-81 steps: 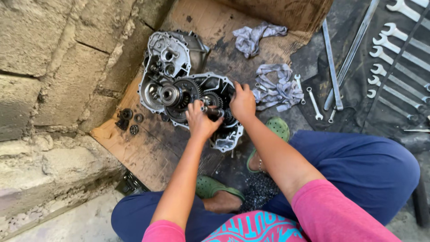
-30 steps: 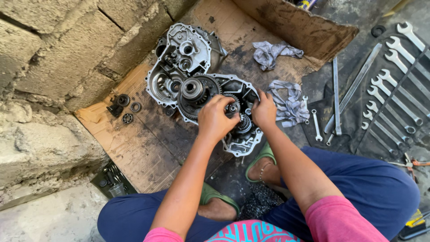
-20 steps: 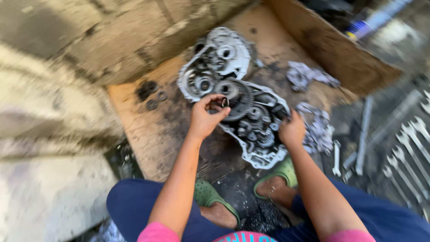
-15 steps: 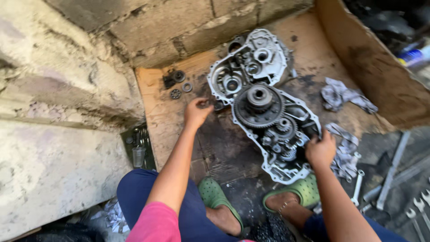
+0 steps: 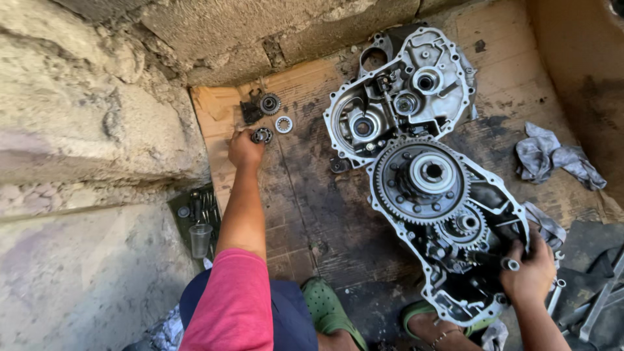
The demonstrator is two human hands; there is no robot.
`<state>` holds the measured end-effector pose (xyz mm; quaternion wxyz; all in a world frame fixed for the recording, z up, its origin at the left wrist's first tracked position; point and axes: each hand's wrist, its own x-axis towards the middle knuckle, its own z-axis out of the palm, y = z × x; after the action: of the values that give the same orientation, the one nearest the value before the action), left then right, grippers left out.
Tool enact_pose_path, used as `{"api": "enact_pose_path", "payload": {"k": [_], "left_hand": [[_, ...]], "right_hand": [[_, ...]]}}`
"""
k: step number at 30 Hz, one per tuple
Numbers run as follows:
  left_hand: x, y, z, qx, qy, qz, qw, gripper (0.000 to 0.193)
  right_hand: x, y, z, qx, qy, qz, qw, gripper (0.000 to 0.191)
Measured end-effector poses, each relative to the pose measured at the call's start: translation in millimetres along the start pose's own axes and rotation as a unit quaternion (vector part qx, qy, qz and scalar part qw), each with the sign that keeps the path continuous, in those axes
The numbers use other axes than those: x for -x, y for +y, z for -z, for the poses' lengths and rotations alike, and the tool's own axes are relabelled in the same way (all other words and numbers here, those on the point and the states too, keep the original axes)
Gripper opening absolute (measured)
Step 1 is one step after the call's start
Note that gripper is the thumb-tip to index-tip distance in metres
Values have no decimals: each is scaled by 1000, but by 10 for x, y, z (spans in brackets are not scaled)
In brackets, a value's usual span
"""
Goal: The person assembles internal components of a disassembled engine casing. They place gears and shafts into the casing, align them, and rotate parts to check fitment.
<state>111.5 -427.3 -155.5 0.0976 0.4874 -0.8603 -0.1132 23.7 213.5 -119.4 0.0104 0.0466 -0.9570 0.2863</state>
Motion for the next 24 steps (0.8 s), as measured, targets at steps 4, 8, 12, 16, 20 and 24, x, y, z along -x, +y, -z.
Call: {"api": "enact_pose_path", "payload": {"k": [4, 8, 12, 16, 20, 24], "left_hand": [[-73, -34, -259, 14, -11, -18, 1000, 35], [-109, -64, -399, 33, -37, 8, 999, 35], [-175, -128, -439, 19, -81, 7, 997, 34], [-219, -199, -458, -11, -96, -27, 995, 31], [-236, -229, -468, -29, -113, -41, 992, 29], [-252, -232, -471, -46, -128, -41, 990, 34]], "right_hand": [[28, 104, 7, 21, -5, -18, 1000, 39], [60, 164, 23, 23, -2, -33, 999, 39], [99, 187, 23, -5, -2, -37, 999, 35], [105, 208, 21, 5, 1, -38, 999, 36], [107, 199, 36, 13, 2, -24, 1000, 35], [117, 133, 56, 1, -2, -40, 999, 35]]}}
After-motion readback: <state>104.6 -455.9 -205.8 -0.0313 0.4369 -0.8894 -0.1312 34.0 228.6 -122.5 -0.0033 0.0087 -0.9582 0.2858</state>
